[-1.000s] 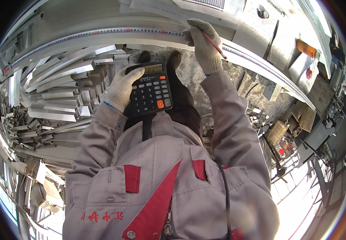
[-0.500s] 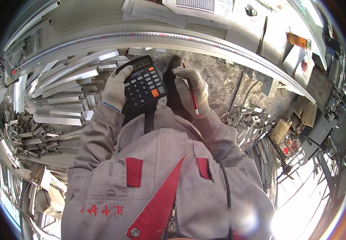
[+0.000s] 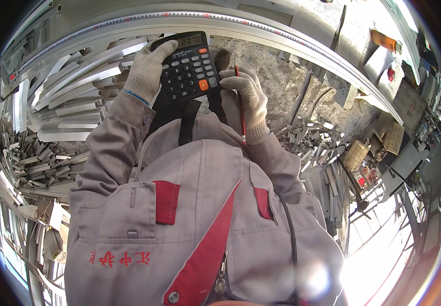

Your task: The person uses a calculator and a pencil to perform calculations while referencing a measuring tape attached to a metal profile. They repeatedly enter numbers on the calculator and mark or note values on the tape.

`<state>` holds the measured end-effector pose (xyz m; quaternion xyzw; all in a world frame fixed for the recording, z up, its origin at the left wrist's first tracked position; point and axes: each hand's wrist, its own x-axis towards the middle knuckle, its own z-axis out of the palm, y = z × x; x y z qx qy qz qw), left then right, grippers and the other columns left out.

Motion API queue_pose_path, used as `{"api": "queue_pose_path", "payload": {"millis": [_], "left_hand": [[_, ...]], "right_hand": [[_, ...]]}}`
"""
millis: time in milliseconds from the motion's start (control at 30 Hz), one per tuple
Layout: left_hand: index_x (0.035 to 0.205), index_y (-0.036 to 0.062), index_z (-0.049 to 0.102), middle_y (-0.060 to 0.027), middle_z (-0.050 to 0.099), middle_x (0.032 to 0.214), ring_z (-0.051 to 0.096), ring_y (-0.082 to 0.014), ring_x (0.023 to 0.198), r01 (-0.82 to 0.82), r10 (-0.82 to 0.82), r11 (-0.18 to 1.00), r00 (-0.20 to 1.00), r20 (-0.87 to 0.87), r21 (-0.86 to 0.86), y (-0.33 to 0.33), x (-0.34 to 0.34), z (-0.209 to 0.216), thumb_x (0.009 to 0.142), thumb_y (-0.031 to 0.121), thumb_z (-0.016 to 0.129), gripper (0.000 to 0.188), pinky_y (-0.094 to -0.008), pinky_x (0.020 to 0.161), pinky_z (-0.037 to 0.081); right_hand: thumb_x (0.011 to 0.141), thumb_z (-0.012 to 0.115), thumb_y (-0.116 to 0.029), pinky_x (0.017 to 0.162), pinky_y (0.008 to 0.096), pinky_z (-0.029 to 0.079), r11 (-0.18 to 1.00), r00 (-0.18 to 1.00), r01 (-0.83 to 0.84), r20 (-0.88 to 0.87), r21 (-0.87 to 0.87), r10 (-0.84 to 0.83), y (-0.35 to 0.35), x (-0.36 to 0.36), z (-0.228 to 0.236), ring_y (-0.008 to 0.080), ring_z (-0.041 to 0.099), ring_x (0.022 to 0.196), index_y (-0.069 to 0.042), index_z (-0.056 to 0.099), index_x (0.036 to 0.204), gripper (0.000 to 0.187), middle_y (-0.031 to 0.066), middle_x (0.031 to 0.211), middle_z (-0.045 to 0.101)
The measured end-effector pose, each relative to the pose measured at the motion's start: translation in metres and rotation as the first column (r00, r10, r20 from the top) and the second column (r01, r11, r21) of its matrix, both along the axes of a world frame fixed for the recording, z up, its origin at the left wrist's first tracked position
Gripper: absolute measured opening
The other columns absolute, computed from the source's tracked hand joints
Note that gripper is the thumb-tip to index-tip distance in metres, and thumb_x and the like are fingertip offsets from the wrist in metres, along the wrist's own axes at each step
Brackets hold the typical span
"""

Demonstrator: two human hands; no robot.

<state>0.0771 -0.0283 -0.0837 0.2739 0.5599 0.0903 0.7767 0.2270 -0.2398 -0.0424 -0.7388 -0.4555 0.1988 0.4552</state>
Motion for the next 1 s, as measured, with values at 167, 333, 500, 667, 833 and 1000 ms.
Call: {"api": "queue_pose_path", "payload": {"millis": [167, 333, 500, 667, 833, 1000], "left_hand": [[0.126, -0.0006, 0.073, -0.0089, 0.081, 0.104, 0.080, -0.0147, 0.084, 0.066, -0.069, 0.992, 0.997, 0.026, 0.104, -0.003, 0.012, 0.010, 0.104, 0.016, 0.080, 0.029, -0.0277, 0.073, 0.068], [0.127, 0.0001, 0.074, -0.0075, 0.081, 0.106, 0.079, -0.0139, 0.086, 0.150, -0.151, 0.982, 0.989, 0.000, 0.118, -0.001, 0.020, 0.015, 0.105, 0.017, 0.079, 0.029, -0.0275, 0.075, 0.067], [0.127, -0.0007, 0.077, -0.0067, 0.081, 0.107, 0.078, -0.0128, 0.087, 0.200, -0.195, 0.967, 0.980, -0.046, 0.157, -0.004, 0.031, 0.023, 0.104, 0.018, 0.079, 0.029, -0.0275, 0.079, 0.065], [0.128, -0.0007, 0.078, -0.0058, 0.081, 0.109, 0.076, -0.0120, 0.091, 0.239, -0.238, 0.953, 0.971, -0.029, 0.189, -0.004, 0.034, 0.020, 0.104, 0.019, 0.079, 0.031, -0.0273, 0.083, 0.063], [0.129, -0.0019, 0.077, -0.0067, 0.081, 0.111, 0.075, -0.0126, 0.094, 0.232, -0.242, 0.949, 0.970, 0.024, 0.212, -0.004, 0.033, 0.005, 0.104, 0.020, 0.079, 0.033, -0.0287, 0.086, 0.061], [0.129, -0.0026, 0.078, -0.0081, 0.081, 0.113, 0.075, -0.0133, 0.096, 0.265, -0.274, 0.938, 0.962, 0.007, 0.223, -0.002, 0.037, 0.000, 0.103, 0.021, 0.079, 0.035, -0.0295, 0.088, 0.061]], "right_hand": [[0.080, 0.073, 0.012, 0.103, 0.0461, 0.061, 0.999, 0.999, -0.041, 0.032, 0.016, 0.041, 0.001, -0.002, 0.007, 0.0380, 0.074, 0.121, -0.008, 0.072, 0.109, 0.035, 0.0117, 0.115, 0.081], [0.077, 0.075, 0.012, 0.099, 0.0485, 0.062, 0.996, 0.997, -0.064, 0.055, 0.056, 0.061, 0.004, -0.004, 0.007, 0.0391, 0.073, 0.120, -0.012, 0.072, 0.106, 0.039, 0.0094, 0.112, 0.079], [0.074, 0.076, 0.010, 0.098, 0.0519, 0.059, 0.996, 0.991, -0.089, 0.106, 0.028, 0.085, 0.006, -0.004, 0.008, 0.0392, 0.072, 0.120, -0.015, 0.071, 0.105, 0.040, 0.0082, 0.113, 0.077], [0.073, 0.076, 0.004, 0.103, 0.0560, 0.055, 0.991, 0.973, -0.126, 0.191, -0.046, 0.132, 0.008, -0.004, 0.007, 0.0385, 0.068, 0.125, -0.017, 0.070, 0.107, 0.040, 0.0070, 0.115, 0.074], [0.072, 0.078, 0.001, 0.105, 0.0571, 0.054, 0.987, 0.974, -0.130, 0.175, -0.089, 0.144, 0.010, -0.004, 0.005, 0.0391, 0.066, 0.127, -0.017, 0.071, 0.109, 0.041, 0.0071, 0.115, 0.073], [0.073, 0.078, 0.007, 0.105, 0.0544, 0.057, 0.988, 0.981, -0.144, 0.126, -0.048, 0.149, 0.013, -0.001, 0.012, 0.0409, 0.068, 0.130, -0.015, 0.072, 0.112, 0.045, 0.0083, 0.121, 0.078]]}}
